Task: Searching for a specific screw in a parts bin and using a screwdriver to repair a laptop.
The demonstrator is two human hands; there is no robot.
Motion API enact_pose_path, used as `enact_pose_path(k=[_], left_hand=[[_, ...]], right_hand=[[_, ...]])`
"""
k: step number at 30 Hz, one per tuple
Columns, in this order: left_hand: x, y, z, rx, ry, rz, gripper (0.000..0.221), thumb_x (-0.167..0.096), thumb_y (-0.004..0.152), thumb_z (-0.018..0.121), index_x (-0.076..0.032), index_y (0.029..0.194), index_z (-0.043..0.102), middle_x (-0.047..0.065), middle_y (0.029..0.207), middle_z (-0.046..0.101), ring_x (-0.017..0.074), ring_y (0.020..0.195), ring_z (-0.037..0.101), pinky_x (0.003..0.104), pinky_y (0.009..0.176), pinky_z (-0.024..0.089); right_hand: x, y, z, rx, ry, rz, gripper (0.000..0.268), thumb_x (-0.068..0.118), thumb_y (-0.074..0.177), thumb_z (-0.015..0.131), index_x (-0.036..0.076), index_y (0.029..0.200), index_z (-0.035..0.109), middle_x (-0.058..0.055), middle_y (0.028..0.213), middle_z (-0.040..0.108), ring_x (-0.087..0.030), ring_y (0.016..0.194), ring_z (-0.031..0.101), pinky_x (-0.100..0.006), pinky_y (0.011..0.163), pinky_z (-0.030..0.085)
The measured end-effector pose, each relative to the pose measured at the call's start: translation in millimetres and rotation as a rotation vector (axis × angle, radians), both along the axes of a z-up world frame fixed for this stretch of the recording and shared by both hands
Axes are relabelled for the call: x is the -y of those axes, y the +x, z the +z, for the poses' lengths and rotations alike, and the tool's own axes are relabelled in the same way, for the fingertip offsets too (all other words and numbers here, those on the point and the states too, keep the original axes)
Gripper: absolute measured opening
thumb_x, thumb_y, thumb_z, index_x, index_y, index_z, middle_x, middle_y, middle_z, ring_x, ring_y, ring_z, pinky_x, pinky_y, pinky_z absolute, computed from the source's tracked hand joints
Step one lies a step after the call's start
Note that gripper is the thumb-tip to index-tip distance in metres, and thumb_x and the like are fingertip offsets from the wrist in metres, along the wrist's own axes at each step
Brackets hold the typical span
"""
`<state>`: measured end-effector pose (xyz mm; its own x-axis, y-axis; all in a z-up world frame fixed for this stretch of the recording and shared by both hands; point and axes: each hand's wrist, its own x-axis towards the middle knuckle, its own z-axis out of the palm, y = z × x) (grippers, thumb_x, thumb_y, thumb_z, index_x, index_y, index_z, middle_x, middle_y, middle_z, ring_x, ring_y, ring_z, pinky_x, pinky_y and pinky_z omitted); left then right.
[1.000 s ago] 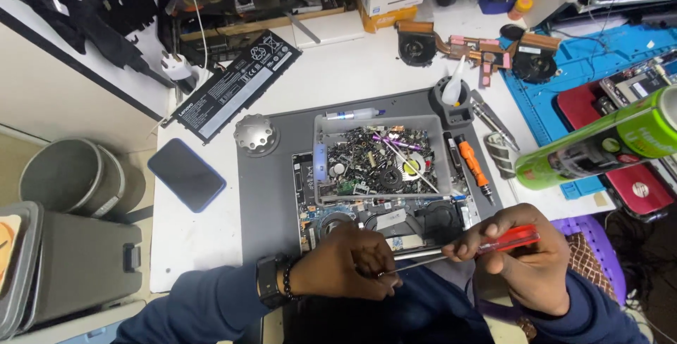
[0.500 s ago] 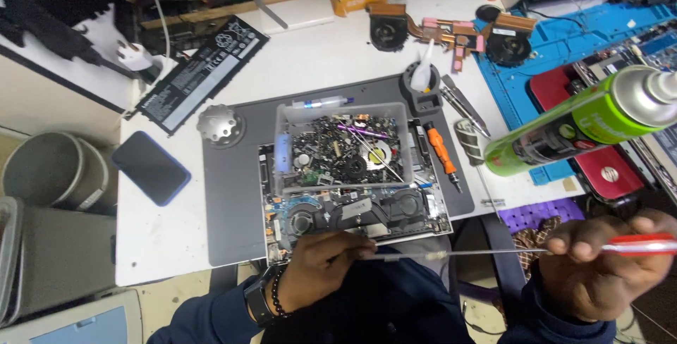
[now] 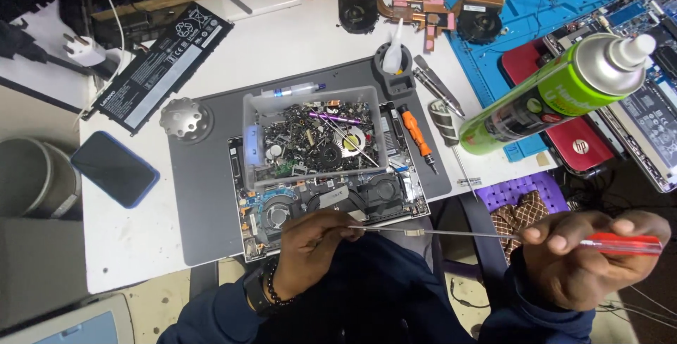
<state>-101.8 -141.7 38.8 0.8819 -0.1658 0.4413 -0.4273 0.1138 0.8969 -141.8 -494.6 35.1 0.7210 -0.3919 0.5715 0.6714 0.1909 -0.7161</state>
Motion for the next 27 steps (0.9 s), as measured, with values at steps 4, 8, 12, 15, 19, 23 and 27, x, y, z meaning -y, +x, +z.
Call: enact_pose_path(k=[4, 8, 12, 15, 19, 23, 27], left_hand=[[-1.1, -1.8, -4.2, -0.065, -0.066, 0.013, 0.011, 0.007, 0.098, 0.060, 0.005, 0.103, 0.070, 0.018, 0.097, 0.075, 0.0292, 0.078, 0.079, 0.035, 0.073, 0.072], [-2.7, 1.8, -3.3, -0.181, -0.097, -0.022, 0.013, 0.003, 0.099, 0.061, 0.004, 0.106, 0.072, 0.016, 0.093, 0.076, 0.0268, 0.079, 0.079, 0.032, 0.073, 0.070], [-1.8, 0.4, -11.1, -0.174, -0.151, -0.021, 0.011, 0.003, 0.099, 0.063, 0.006, 0.107, 0.069, 0.018, 0.093, 0.074, 0.0300, 0.080, 0.079, 0.035, 0.073, 0.069], [-6.3, 0.8, -10.4, -0.212, -0.102, -0.001, 0.012, 0.007, 0.098, 0.059, 0.007, 0.103, 0.071, 0.017, 0.092, 0.076, 0.0276, 0.078, 0.079, 0.033, 0.073, 0.071], [-5.5, -0.1, -18.8, -0.292, -0.205, -0.030, 0.012, 0.008, 0.099, 0.059, 0.008, 0.104, 0.070, 0.020, 0.091, 0.075, 0.0294, 0.080, 0.079, 0.035, 0.075, 0.071], [-6.6, 0.2, -19.4, -0.329, -0.262, -0.066, 0.013, 0.007, 0.100, 0.058, 0.007, 0.107, 0.069, 0.019, 0.092, 0.075, 0.0286, 0.083, 0.078, 0.035, 0.077, 0.069], [-6.9, 2.9, -9.1, -0.272, -0.198, -0.048, 0.012, 0.003, 0.098, 0.063, 0.008, 0.104, 0.071, 0.019, 0.091, 0.075, 0.0278, 0.079, 0.079, 0.033, 0.072, 0.070]], right_hand=[[-5.6, 2.6, 3.2, -0.038, -0.003, -0.044, 0.042, -0.016, 0.104, 0.046, 0.020, 0.127, 0.048, -0.010, 0.075, 0.058, -0.013, 0.069, 0.067, -0.042, 0.074, 0.069], [-11.4, 7.8, 6.8, -0.013, -0.036, 0.013, 0.033, 0.018, 0.103, 0.067, 0.019, 0.130, 0.047, -0.007, 0.077, 0.061, -0.009, 0.074, 0.071, -0.042, 0.078, 0.071], [-18.0, 11.2, 16.1, -0.066, -0.114, -0.012, 0.039, 0.032, 0.098, 0.072, 0.020, 0.127, 0.049, -0.007, 0.075, 0.061, -0.010, 0.070, 0.069, -0.038, 0.070, 0.070], [-23.2, 12.2, 18.8, -0.019, -0.069, 0.041, 0.037, 0.024, 0.100, 0.073, 0.016, 0.127, 0.049, -0.007, 0.079, 0.063, -0.010, 0.075, 0.072, -0.037, 0.075, 0.072], [-20.6, 16.1, 14.5, -0.027, -0.051, 0.059, 0.037, 0.024, 0.099, 0.074, 0.016, 0.127, 0.050, -0.008, 0.079, 0.064, -0.012, 0.074, 0.073, -0.040, 0.076, 0.072], [-15.5, 15.4, 10.1, 0.004, -0.088, 0.055, 0.036, 0.021, 0.101, 0.071, 0.016, 0.130, 0.050, -0.007, 0.082, 0.064, -0.009, 0.078, 0.072, -0.039, 0.078, 0.073], [-13.5, 13.0, 5.3, -0.008, 0.016, 0.049, 0.036, -0.007, 0.096, 0.058, 0.016, 0.124, 0.052, -0.013, 0.077, 0.061, -0.018, 0.070, 0.069, -0.044, 0.069, 0.070]])
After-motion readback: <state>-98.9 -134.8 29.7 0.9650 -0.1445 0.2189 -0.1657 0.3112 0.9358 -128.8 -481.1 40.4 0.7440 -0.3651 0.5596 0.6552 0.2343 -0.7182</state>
